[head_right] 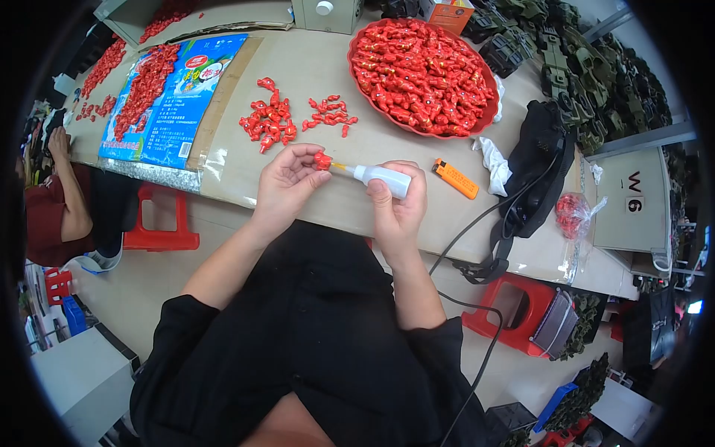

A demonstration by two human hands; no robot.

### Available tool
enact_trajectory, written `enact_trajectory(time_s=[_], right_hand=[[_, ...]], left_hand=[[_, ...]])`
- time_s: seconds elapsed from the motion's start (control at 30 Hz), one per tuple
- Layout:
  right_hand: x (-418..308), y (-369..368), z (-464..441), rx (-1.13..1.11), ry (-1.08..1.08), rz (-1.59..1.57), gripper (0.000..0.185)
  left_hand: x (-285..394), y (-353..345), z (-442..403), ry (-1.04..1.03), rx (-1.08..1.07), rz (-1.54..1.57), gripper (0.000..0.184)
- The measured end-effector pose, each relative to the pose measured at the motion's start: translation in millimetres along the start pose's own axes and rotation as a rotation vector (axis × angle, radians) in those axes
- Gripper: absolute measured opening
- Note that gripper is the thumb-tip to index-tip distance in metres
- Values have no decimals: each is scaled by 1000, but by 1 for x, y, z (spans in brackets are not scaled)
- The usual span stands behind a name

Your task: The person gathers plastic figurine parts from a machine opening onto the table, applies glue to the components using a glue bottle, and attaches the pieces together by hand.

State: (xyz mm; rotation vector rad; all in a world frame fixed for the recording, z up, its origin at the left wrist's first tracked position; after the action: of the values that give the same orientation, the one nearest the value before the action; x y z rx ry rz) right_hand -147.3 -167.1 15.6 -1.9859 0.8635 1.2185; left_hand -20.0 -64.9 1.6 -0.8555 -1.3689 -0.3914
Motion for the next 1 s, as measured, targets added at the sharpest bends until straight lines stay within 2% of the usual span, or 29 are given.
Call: enact_trajectory(time_s=[0.1, 0.2, 0.33, 0.6, 1.0], right_hand=[[1, 2, -2, 44, -78, -137, 21], [5, 7, -8, 48, -179, -328, 21], [1, 5, -11, 37, -260, -483, 20], [0, -6, -12, -6, -239, -393, 22], [-5, -17, -8, -61, -114, -211, 22]], left_hand=[[-1, 3, -2, -9, 8, 27, 29], [10, 5, -2, 77, -135, 6, 22], [9, 11, -7, 157, -226, 188, 19], [6, 17, -13, 296, -314, 433, 21], [6, 16, -12, 300, -306, 362, 23]])
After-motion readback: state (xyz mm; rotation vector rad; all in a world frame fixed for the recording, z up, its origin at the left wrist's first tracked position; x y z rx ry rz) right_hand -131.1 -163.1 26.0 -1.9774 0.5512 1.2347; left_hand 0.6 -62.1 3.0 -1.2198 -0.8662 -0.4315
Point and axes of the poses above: each hand's wrist, its own z-axis away from the middle knuckle, its own y-axis out of the back of the hand, x = y × z, the point moved 3 cm from there along -z, towards the middle knuckle, and after that the axes turned 5 degrees about x, right-handed, at the moved point
